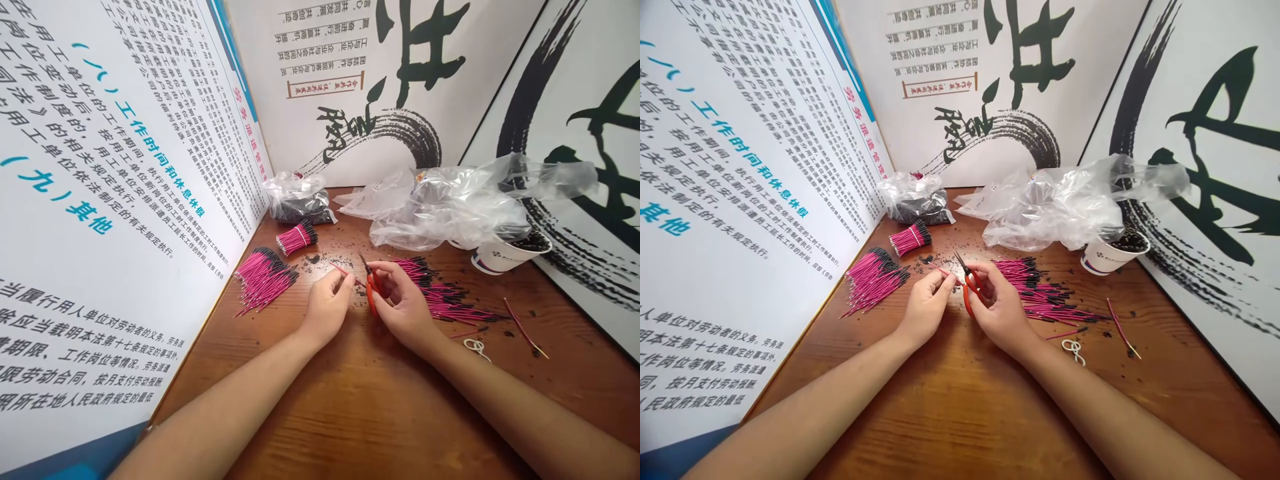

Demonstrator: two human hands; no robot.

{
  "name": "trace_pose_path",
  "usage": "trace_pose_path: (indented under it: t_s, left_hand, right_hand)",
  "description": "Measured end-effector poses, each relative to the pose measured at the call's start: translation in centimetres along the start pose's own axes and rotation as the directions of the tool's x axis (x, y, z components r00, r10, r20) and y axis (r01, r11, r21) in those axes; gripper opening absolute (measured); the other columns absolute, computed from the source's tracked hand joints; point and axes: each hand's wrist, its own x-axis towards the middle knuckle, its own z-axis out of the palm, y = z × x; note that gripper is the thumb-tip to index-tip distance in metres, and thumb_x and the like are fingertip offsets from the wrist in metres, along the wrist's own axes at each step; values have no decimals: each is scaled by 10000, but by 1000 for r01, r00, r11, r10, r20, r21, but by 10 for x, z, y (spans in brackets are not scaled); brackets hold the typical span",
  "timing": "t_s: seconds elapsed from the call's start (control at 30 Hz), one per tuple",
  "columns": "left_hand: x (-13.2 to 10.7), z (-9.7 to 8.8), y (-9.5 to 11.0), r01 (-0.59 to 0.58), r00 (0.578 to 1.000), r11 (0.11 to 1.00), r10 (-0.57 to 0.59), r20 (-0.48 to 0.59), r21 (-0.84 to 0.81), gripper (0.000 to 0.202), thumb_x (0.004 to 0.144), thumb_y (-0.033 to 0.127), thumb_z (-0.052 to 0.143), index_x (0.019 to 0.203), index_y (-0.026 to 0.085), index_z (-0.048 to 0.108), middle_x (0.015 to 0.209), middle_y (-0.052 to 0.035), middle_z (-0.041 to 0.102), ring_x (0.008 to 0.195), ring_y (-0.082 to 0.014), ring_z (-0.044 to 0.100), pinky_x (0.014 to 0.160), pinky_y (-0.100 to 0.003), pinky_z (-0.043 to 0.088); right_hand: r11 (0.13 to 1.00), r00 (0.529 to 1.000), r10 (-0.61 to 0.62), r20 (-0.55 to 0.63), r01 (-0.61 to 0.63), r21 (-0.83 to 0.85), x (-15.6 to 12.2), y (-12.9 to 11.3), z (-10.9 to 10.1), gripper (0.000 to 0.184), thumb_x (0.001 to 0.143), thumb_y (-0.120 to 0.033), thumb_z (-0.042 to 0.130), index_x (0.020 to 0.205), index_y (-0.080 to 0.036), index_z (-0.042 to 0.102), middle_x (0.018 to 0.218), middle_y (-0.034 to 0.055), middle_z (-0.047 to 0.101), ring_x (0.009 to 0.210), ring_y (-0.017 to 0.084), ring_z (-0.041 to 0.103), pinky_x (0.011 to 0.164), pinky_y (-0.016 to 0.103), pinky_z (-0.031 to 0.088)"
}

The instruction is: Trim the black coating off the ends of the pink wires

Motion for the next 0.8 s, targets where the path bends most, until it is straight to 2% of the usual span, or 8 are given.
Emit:
trace_pose_path:
  t_s: [0.17, 0.27, 0.37, 0.43, 0.5, 0.67, 0.8]
  left_hand:
    - [-1, -1, 4, -22, 994, 993, 9, 110, 114, 309, 956, 345, 445, 739, 161, 566, 709, 5, 546, 730, -142, 507, 700, -252, 390]
    - [-4, 0, 5, -72, 988, 979, 45, 145, 192, 197, 950, 288, 451, 842, 173, 570, 726, 18, 538, 700, -134, 495, 680, -255, 381]
    - [-7, 2, 3, -162, 979, 945, 118, 164, 285, 147, 922, 204, 468, 1031, 192, 566, 892, -14, 570, 788, -150, 535, 718, -268, 409]
    - [-8, 3, 1, -227, 969, 902, 172, 177, 366, 197, 903, 160, 461, 1069, 192, 562, 1038, -57, 548, 866, -168, 548, 743, -283, 425]
    - [-8, 3, 0, -263, 960, 874, 198, 196, 408, 218, 893, 139, 454, 1079, 191, 555, 1103, -77, 526, 899, -178, 550, 757, -293, 433]
    - [-8, 1, 2, -274, 948, 873, 175, 264, 404, 145, 928, 174, 452, 1019, 201, 561, 967, -43, 592, 865, -184, 550, 772, -299, 423]
    - [-5, -1, 4, -234, 963, 911, 169, 212, 339, 113, 944, 212, 445, 958, 198, 556, 908, -26, 594, 835, -168, 539, 772, -289, 419]
  right_hand:
    - [998, 998, -14, -62, 9, -69, 0, 2, -2, 291, 872, -202, 615, 1151, -237, 538, 924, 32, 637, 823, 161, 642, 779, 291, 554]
    - [996, 997, -8, -71, 2, -86, -1, 3, -3, 306, 863, -203, 622, 1154, -241, 537, 934, 32, 629, 837, 165, 644, 788, 294, 559]
    - [996, 999, -20, -46, 16, -89, -3, 2, -3, 301, 866, -202, 611, 1154, -248, 534, 931, 27, 619, 821, 159, 642, 729, 263, 560]
    - [996, 999, -30, -29, 28, -80, -4, 2, -3, 300, 872, -188, 598, 1157, -251, 530, 939, 26, 616, 827, 155, 641, 707, 248, 555]
    - [997, 999, -32, -12, 31, -71, -5, 1, -3, 302, 876, -178, 590, 1162, -253, 528, 953, 28, 617, 846, 157, 641, 719, 252, 554]
    - [998, 1000, -19, 4, 19, -54, -4, 1, -4, 321, 867, -191, 602, 1173, -248, 526, 927, 23, 625, 829, 164, 645, 722, 267, 548]
    - [999, 1000, 8, -11, -9, -35, -3, -1, -5, 323, 866, -213, 604, 1176, -245, 517, 919, 18, 643, 799, 157, 645, 691, 252, 530]
